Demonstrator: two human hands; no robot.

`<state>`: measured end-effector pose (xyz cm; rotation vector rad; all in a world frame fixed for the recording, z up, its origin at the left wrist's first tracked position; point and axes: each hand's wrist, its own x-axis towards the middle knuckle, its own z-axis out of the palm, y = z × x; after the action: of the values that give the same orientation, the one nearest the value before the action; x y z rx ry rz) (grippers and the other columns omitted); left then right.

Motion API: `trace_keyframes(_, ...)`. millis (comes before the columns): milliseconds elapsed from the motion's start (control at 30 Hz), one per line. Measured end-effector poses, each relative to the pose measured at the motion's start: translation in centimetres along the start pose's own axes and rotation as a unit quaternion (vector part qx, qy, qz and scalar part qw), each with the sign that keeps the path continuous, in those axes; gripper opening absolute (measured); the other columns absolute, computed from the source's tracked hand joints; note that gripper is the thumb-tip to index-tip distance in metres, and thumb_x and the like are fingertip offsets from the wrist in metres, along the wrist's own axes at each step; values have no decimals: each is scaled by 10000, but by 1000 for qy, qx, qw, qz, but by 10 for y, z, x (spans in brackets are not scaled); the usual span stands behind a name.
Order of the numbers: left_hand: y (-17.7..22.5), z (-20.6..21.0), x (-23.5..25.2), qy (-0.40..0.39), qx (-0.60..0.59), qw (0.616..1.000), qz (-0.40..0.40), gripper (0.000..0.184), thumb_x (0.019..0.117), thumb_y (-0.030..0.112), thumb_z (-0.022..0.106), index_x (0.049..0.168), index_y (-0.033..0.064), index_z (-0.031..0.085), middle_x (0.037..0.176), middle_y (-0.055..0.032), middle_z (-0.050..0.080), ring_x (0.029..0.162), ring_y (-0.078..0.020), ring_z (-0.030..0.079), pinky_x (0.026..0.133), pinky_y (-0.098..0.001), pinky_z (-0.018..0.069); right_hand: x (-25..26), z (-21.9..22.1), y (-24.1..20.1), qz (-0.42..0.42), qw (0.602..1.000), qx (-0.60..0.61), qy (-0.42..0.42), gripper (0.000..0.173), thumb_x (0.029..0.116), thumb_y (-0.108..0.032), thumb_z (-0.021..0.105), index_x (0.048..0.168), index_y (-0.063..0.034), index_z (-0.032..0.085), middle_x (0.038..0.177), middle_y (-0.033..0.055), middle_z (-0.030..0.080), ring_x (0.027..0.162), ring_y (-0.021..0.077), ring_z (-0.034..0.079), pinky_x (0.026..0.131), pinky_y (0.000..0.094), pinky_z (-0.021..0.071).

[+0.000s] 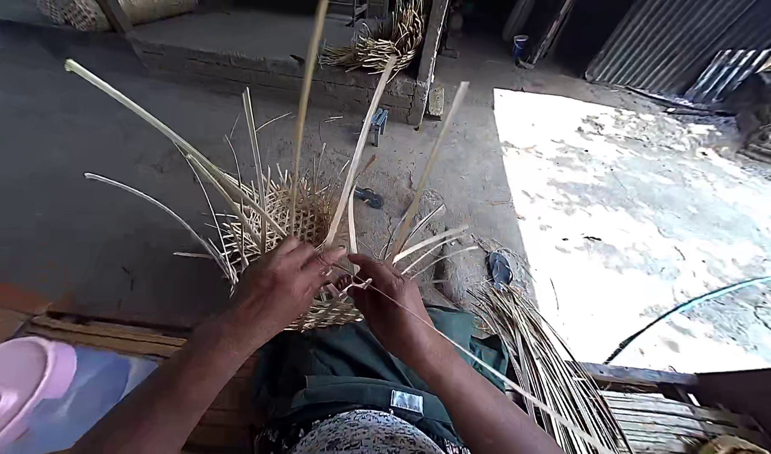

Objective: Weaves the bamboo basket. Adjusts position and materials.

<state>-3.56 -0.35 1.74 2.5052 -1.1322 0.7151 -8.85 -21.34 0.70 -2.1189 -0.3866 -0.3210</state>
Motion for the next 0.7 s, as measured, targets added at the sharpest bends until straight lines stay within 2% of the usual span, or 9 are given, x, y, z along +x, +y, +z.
trace_keyframes(100, 1, -10, 2, 36, -25, 998, -51, 276, 971, 285, 650, 1144, 93, 745, 996, -129, 726, 871, -326, 655, 735, -482, 536, 12, -4, -7, 2, 977, -207, 41, 345, 1005, -272, 622, 1268, -64, 703, 1021, 153, 724, 754, 299, 717, 638, 477, 592)
trace_keyframes(167, 4, -6, -5, 42, -52, 995, -76, 297, 961, 333, 661, 1095, 83, 750, 971, -95, 735, 854, -264, 659, 758, -429, 536, 23, -3, -7, 20, 972, -232, 22, 289, 977, -262, 663, 1187, -83, 747, 989, 152, 719, 791, 323, 721, 639, 510, 584)
trace_keyframes(267, -1, 6, -26, 54, -132, 981, -134, 283, 922, 343, 683, 1033, 88, 738, 906, -32, 686, 838, -124, 582, 769, -279, 472, 42, -8, -9, 89, 976, -133, -146, 236, 976, -271, 646, 1068, -64, 716, 1042, 133, 704, 976, 309, 688, 807, 553, 529)
trace_keyframes(333, -9, 11, -41, 59, -204, 963, -165, 259, 907, 321, 703, 991, 76, 716, 938, -3, 666, 856, -30, 590, 776, -171, 496, 50, 0, 0, 85, 975, -76, -193, 314, 973, -320, 659, 1034, -13, 686, 997, 178, 701, 995, 353, 681, 829, 601, 512)
trace_keyframes(433, -24, 16, -53, 84, -317, 925, -191, 169, 893, 186, 695, 978, 41, 682, 952, 41, 686, 878, -1, 621, 830, -185, 522, 61, 7, 8, 66, 971, -5, -228, 341, 1031, -294, 581, 1056, 34, 669, 970, 217, 685, 963, 377, 673, 849, 615, 501)
trace_keyframes(500, -36, 19, -58, 92, -321, 921, -202, 166, 917, 197, 686, 1030, 78, 665, 971, 82, 689, 873, 19, 635, 817, -167, 540, 66, 9, 17, 49, 967, 72, -238, 305, 1051, -235, 522, 1064, 33, 668, 910, 171, 684, 853, 289, 680, 805, 522, 529)
trace_keyframes(567, -43, 18, -62, 52, -221, 954, -197, 450, 934, 408, 674, 1174, 29, 650, 1070, -26, 688, 941, -78, 629, 840, -254, 533, 66, 13, 28, 10, 964, 144, -222, 289, 1055, -205, 485, 1024, 16, 668, 842, 93, 683, 753, 157, 666, 733, 382, 554)
trace_keyframes(633, -37, 14, -56, -17, -66, 984, -166, 806, 896, 665, 589, 1342, -5, 610, 1199, -184, 691, 1055, -346, 632, 899, -517, 518, 61, 15, 34, -72, 969, 148, -183, 266, 1035, -170, 508, 992, 28, 680, 828, 105, 682, 770, 173, 666, 742, 401, 543)
trace_keyframes(700, -23, 12, -48, -54, 21, 988, -142, 843, 881, 695, 554, 1374, 14, 610, 1202, -237, 683, 1080, -490, 618, 890, -649, 490, 52, 12, 28, -132, 975, 93, -152, 250, 1022, -164, 558, 1008, 41, 702, 887, 154, 705, 830, 250, 692, 780, 462, 555)
